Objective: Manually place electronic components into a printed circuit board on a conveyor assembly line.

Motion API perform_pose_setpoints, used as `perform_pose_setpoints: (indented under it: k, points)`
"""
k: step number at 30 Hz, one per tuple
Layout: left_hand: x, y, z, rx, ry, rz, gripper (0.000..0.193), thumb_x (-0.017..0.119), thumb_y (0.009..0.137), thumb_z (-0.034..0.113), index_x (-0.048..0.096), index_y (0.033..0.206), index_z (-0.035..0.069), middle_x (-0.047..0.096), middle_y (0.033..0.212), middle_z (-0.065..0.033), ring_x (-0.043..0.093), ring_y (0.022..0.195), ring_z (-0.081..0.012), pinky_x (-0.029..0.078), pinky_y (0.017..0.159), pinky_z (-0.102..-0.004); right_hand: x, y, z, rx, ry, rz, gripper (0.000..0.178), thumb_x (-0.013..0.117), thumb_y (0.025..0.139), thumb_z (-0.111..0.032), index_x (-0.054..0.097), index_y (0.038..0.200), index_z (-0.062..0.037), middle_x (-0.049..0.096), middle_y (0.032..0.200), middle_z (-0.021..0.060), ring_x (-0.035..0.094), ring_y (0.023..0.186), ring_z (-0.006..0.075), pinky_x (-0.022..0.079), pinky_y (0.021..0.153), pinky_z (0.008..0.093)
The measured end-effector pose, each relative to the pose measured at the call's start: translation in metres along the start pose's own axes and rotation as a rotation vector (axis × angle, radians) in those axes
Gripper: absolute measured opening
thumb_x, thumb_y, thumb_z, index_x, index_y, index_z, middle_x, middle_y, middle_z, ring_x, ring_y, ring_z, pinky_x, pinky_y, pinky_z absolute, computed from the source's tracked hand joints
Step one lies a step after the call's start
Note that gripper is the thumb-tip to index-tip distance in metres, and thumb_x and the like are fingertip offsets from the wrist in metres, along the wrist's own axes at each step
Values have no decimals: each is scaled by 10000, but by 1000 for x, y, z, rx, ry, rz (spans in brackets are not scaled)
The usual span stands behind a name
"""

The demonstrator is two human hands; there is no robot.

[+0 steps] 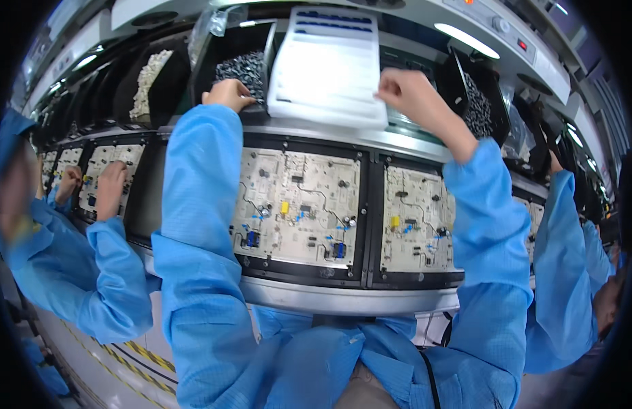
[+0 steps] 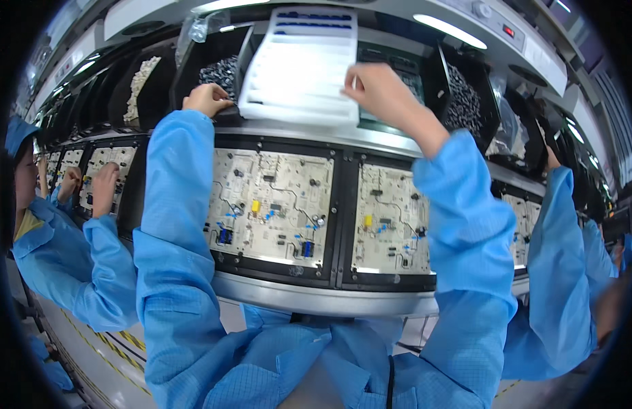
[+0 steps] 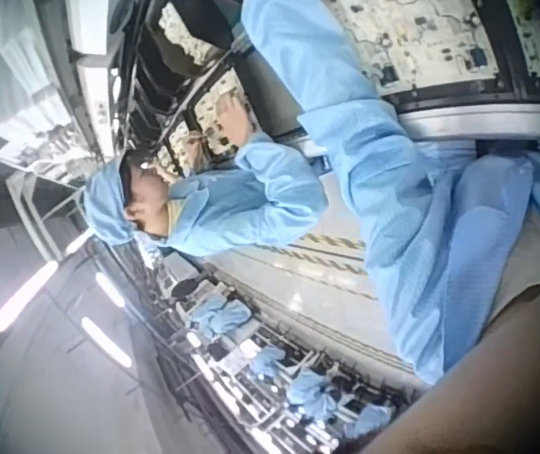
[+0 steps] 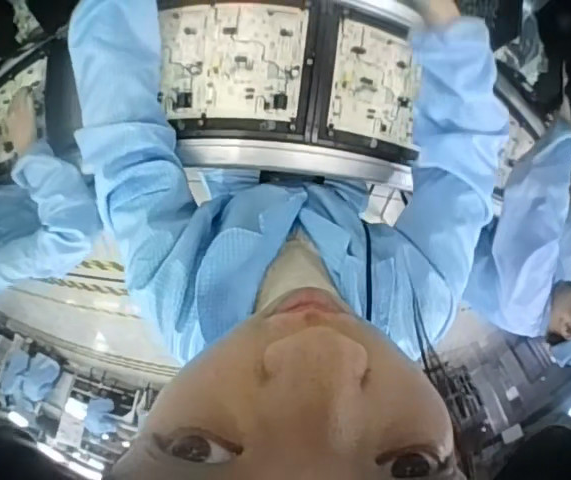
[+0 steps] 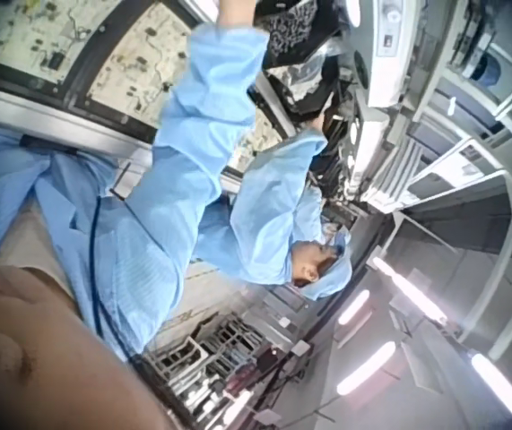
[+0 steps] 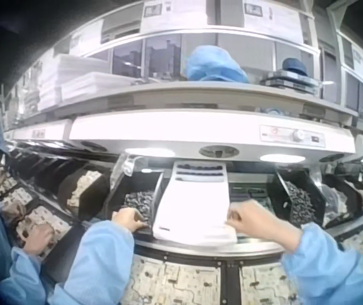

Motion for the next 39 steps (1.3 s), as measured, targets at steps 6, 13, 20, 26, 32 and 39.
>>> perform_pose_setpoints:
  k: [6,13,20,26,32,39]
  points:
    - [2,-3,14,110,57,244,286,776,684,275,676,913,136,686,876,-48,636,860,-226,395,759,-393,52,156,48,54,34,129,216,572,833,-188,660,962,-39,663,897,160,632,860,273,488,762,369]
    - [11,-3,21,101,-32,144,163,724,727,238,698,868,160,679,909,-61,624,929,-244,399,841,-417,108,225,85,219,-39,295,165,644,714,-133,710,842,-52,677,885,154,645,850,307,507,787,373]
    - [11,-7,10,46,16,150,148,697,738,203,702,868,133,671,934,-90,620,938,-268,425,847,-412,121,232,49,163,-116,207,142,570,748,-44,643,855,14,620,934,267,604,913,402,487,799,450]
    - [22,6,36,125,154,162,162,698,741,171,695,883,95,663,955,-105,607,978,-263,450,852,-428,93,212,67,182,-183,370,197,504,825,-32,542,1003,42,602,916,285,577,966,420,470,829,475]
    - [19,1,26,174,-75,261,197,586,703,-46,679,838,63,646,894,-169,616,908,-329,491,811,-412,31,130,-3,-7,240,367,300,694,769,-130,487,948,-5,599,795,112,593,703,180,489,668,295]
    - [-15,-34,56,333,9,514,191,521,758,-62,627,888,29,543,970,-203,567,914,-358,466,811,-432,-51,-82,-93,-141,161,232,267,666,770,-13,561,1014,-40,569,835,68,568,703,147,482,645,253]
Point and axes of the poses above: each hand's wrist, its own y-axis towards the middle knuckle, its own x-axis out of the palm, z = x × y, the point moved 6 cm from there along y, towards the middle knuckle
